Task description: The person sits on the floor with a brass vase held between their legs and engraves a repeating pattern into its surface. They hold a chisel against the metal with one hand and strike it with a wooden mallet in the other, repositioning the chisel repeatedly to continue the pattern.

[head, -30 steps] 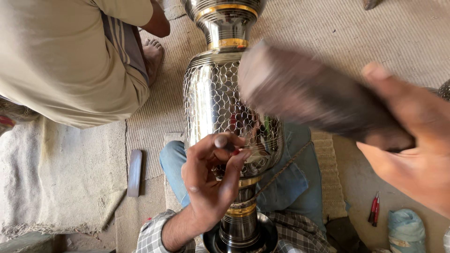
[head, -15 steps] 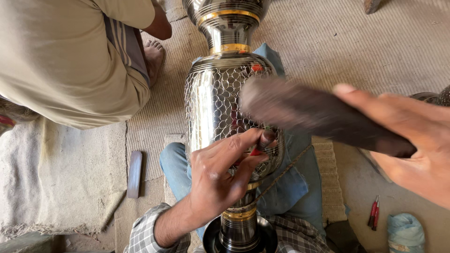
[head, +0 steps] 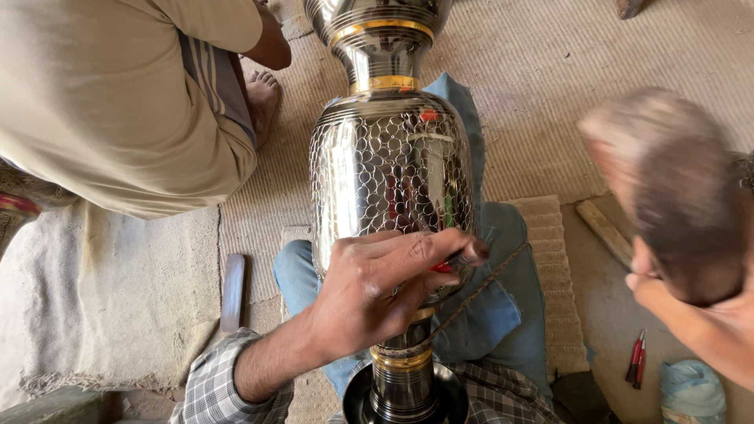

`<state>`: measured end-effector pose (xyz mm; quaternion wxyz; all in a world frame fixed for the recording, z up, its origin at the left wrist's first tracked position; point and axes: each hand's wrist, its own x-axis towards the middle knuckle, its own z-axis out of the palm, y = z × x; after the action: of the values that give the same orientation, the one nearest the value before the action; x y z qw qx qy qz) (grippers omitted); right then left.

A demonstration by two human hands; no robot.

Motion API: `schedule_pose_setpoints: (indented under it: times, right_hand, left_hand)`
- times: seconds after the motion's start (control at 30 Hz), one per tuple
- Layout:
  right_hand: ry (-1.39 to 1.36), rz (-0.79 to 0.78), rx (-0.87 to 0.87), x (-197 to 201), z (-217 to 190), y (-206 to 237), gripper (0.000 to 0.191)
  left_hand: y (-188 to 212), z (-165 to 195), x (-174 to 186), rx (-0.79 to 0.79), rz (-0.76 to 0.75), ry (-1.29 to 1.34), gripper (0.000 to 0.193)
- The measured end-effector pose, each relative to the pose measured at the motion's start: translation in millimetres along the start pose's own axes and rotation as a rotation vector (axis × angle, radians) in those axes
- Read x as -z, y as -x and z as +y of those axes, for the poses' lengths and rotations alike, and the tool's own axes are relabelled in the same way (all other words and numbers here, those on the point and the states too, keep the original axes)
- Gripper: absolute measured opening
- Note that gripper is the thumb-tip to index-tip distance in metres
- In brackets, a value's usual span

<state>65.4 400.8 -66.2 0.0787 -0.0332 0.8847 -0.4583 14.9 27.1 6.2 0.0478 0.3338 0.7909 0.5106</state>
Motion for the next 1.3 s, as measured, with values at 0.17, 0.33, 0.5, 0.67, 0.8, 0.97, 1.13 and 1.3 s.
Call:
schedule_pose_setpoints:
  times: [0.17, 0.33, 0.5, 0.67, 0.8, 0.97, 1.13, 1.3]
  right_hand:
    - [0.192, 0.17, 0.006, -11, 7, 27, 0.023]
    - [0.019, 0.155, -0.09, -24, 15, 46, 0.027]
    - [-0.073, 0.315, -0.067, -34, 13, 56, 0.021]
    - [0.188, 0.298, 0.212, -44, -5, 50, 0.049]
    - [0.111, 0.362, 0.144, -68, -12, 55, 0.055]
    - [-0.01, 0.467, -0.019, -96, 1, 76, 0.04]
    - [-0.211, 0.399, -0.11, -129, 15, 88, 0.055]
    - [-0.294, 0.59, -0.125, -156, 28, 99, 0.079]
  left_hand:
    - [-6, -3, 2, 0.004, -0.123, -0.054, 0.055]
    - [-9, -9, 7, -0.087, -0.2, 0.076, 0.06]
    - [-8, -10, 7, -0.093, -0.249, 0.065, 0.065]
    - [-14, -12, 4, -0.081, -0.287, -0.081, 0.058]
    - [-22, -14, 7, -0.08, -0.425, -0.122, 0.064]
    - [-34, -19, 3, -0.217, -0.481, -0.014, 0.047]
    - [-49, -29, 5, -0.052, -0.568, 0.057, 0.048]
    - [-66, -42, -4, -0.207, -0.808, 0.13, 0.049]
